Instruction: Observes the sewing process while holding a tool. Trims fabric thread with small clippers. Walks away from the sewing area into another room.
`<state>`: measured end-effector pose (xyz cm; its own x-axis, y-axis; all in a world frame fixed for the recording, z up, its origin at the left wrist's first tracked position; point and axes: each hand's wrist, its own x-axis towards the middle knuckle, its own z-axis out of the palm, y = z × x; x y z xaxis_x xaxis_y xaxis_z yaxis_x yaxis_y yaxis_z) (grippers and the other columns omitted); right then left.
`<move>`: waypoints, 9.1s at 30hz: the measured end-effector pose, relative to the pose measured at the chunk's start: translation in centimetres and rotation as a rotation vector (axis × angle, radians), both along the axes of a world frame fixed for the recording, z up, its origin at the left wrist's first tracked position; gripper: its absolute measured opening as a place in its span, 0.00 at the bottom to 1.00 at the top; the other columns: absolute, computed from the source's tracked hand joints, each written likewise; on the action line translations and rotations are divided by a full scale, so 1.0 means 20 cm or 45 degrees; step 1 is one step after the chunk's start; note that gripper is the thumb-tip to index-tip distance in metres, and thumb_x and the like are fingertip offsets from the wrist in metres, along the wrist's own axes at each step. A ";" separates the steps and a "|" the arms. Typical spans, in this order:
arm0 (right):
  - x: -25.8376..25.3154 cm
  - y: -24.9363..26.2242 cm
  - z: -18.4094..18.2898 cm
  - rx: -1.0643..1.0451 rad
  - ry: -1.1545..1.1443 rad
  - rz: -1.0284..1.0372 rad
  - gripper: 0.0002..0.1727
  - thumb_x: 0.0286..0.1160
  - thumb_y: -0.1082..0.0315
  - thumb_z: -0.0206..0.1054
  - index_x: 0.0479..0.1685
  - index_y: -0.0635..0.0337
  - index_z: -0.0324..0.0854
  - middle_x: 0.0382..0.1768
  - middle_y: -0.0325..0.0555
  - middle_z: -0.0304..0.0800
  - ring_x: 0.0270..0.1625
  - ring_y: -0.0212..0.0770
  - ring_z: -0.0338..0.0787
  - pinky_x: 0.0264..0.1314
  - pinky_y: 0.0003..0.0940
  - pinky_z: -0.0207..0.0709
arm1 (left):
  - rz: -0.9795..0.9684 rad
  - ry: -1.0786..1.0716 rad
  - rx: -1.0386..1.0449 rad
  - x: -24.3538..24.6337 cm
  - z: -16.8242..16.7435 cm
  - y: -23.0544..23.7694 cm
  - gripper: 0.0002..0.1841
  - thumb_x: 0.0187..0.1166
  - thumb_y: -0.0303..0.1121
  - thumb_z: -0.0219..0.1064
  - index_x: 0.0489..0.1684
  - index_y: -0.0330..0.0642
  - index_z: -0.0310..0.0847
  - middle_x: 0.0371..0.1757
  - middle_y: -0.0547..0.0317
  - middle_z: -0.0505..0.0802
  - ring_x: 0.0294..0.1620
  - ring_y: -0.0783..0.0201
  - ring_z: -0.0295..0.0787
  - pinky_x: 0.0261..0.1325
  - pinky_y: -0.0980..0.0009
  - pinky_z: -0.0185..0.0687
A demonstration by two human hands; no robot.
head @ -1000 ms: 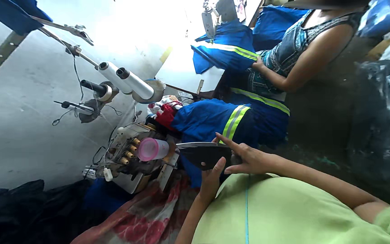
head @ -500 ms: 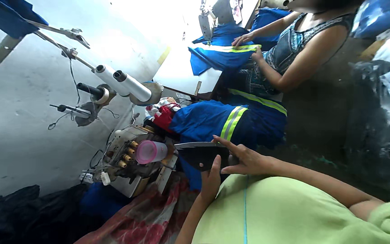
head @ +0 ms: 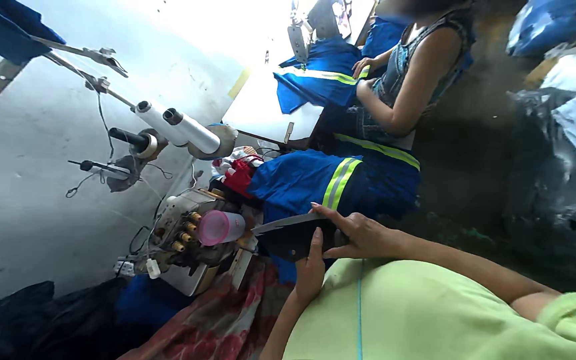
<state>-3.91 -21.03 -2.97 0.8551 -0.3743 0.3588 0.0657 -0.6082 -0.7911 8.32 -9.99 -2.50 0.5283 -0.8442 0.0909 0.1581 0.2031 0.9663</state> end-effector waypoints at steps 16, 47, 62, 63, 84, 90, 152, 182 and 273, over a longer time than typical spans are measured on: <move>-0.01 0.01 -0.02 -0.179 -0.002 -0.093 0.43 0.75 0.51 0.72 0.85 0.69 0.62 0.20 0.50 0.84 0.21 0.47 0.86 0.29 0.42 0.81 | 0.063 0.092 -0.036 -0.02 -0.01 -0.03 0.09 0.82 0.20 0.59 0.48 0.39 0.84 0.42 0.69 0.97 0.49 0.75 0.93 0.61 0.72 0.89; -0.04 0.02 0.01 -0.015 0.082 -0.011 0.48 0.71 0.57 0.77 0.89 0.66 0.56 0.23 0.56 0.85 0.24 0.52 0.87 0.33 0.48 0.84 | 0.010 0.147 0.119 -0.01 -0.02 0.00 0.11 0.76 0.18 0.60 0.46 0.36 0.87 0.40 0.67 0.97 0.46 0.76 0.94 0.58 0.73 0.90; -0.01 0.01 0.02 0.436 -0.093 -0.147 0.43 0.75 0.65 0.72 0.87 0.74 0.55 0.35 0.57 0.89 0.27 0.36 0.85 0.36 0.32 0.83 | -0.248 -0.098 -0.049 0.10 -0.05 -0.02 0.21 0.71 0.53 0.75 0.57 0.57 0.82 0.37 0.85 0.91 0.34 0.89 0.83 0.39 0.87 0.81; -0.01 0.00 0.05 0.586 -0.098 -0.170 0.42 0.77 0.66 0.69 0.89 0.72 0.53 0.34 0.52 0.86 0.23 0.31 0.80 0.29 0.28 0.79 | -0.294 -0.072 -0.042 0.13 -0.06 -0.03 0.26 0.74 0.58 0.71 0.63 0.52 0.77 0.34 0.86 0.86 0.27 0.90 0.76 0.30 0.89 0.73; 0.07 -0.03 0.04 0.490 0.243 0.173 0.53 0.75 0.54 0.72 0.91 0.74 0.43 0.28 0.41 0.80 0.26 0.22 0.76 0.34 0.19 0.75 | 0.136 0.367 0.242 0.13 0.06 0.00 0.15 0.81 0.17 0.44 0.46 0.45 0.75 0.32 0.75 0.91 0.31 0.82 0.87 0.37 0.82 0.85; 0.10 -0.03 0.06 0.360 0.300 0.175 0.54 0.74 0.51 0.73 0.92 0.69 0.45 0.33 0.51 0.85 0.32 0.33 0.81 0.41 0.30 0.79 | 0.142 0.138 0.340 0.10 0.09 0.04 0.18 0.79 0.13 0.52 0.64 0.33 0.72 0.44 0.71 0.90 0.44 0.83 0.87 0.52 0.81 0.86; 0.10 0.01 -0.02 0.072 0.027 0.068 0.49 0.72 0.52 0.75 0.88 0.71 0.57 0.32 0.57 0.88 0.27 0.45 0.84 0.36 0.39 0.81 | 0.239 -0.334 0.014 0.04 -0.02 0.03 0.15 0.92 0.31 0.50 0.53 0.22 0.71 0.45 0.76 0.91 0.53 0.92 0.85 0.64 0.83 0.82; 0.06 -0.04 -0.02 0.276 0.056 0.163 0.52 0.71 0.59 0.77 0.90 0.72 0.49 0.51 0.62 0.88 0.31 0.36 0.83 0.37 0.29 0.79 | 0.080 -0.162 0.102 0.02 0.01 0.02 0.23 0.90 0.44 0.56 0.55 0.25 0.71 0.45 0.80 0.91 0.52 0.93 0.85 0.63 0.84 0.82; 0.08 -0.06 0.03 0.421 0.121 0.104 0.51 0.75 0.57 0.73 0.92 0.69 0.45 0.40 0.55 0.87 0.32 0.29 0.81 0.39 0.23 0.78 | -0.047 -0.103 0.127 0.10 0.00 0.00 0.38 0.83 0.60 0.58 0.64 0.23 0.64 0.52 0.75 0.90 0.56 0.91 0.83 0.66 0.83 0.79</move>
